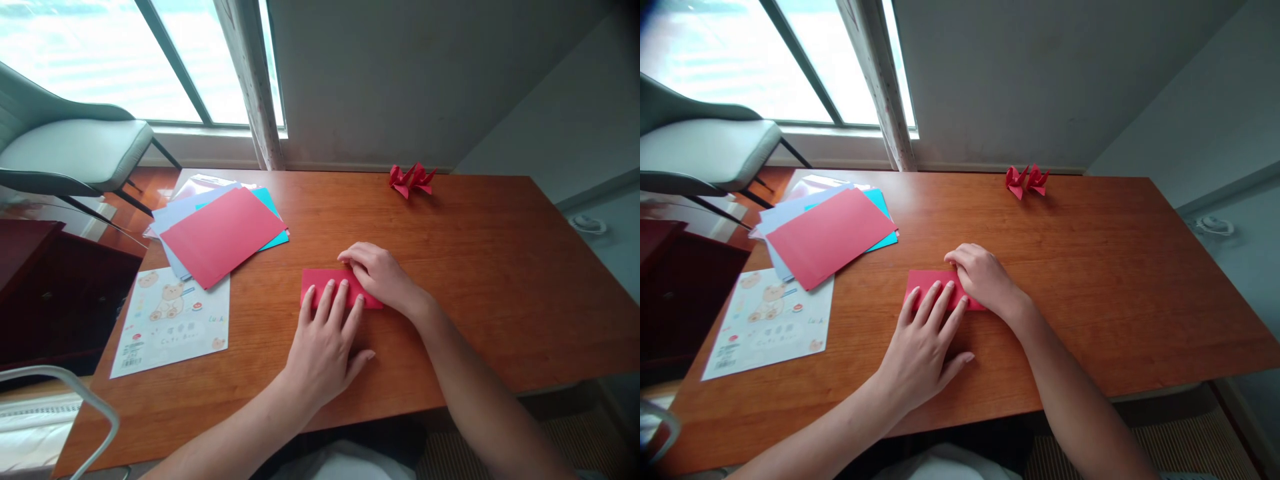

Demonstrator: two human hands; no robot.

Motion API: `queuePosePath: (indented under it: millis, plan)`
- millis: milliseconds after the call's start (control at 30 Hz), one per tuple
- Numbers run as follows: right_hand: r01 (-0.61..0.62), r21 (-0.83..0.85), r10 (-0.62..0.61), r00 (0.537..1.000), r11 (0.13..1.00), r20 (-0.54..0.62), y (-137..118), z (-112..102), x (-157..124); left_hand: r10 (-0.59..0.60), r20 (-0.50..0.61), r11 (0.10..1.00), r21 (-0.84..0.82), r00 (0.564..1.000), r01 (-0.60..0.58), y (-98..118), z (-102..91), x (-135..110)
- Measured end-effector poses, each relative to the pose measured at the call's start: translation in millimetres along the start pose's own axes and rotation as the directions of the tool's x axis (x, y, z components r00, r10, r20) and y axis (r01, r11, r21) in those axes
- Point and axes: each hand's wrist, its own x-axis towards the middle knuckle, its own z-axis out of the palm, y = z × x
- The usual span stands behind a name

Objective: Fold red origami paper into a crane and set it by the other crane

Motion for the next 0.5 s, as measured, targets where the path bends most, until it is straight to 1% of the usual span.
queuePosePath:
  millis: [67, 167, 300, 500]
  plan:
    - [0.042, 0.069, -0.046, 0.997, 0.997, 0.058, -9, 3, 8, 0.007, 0.001, 1.0, -0.005, 1.0, -0.007, 0, 0.9, -1]
    - [0.05, 0.165, -0.072, 0.988, 0.985, 0.133, -19, 7, 22, 0.003, -0.001, 1.0, -0.009, 1.0, -0.003, 0, 1.0, -1]
    - [-0.005, 0.221, -0.033, 0.985, 0.975, 0.171, -23, 13, 36, -0.01, 0.004, 1.0, -0.019, 1.0, 0.01, 1, -0.6, -2]
    - [-0.064, 0.244, 0.018, 0.983, 0.968, 0.185, -24, 16, 35, -0.004, 0.008, 1.0, -0.025, 1.0, 0.004, 1, -1.5, -2]
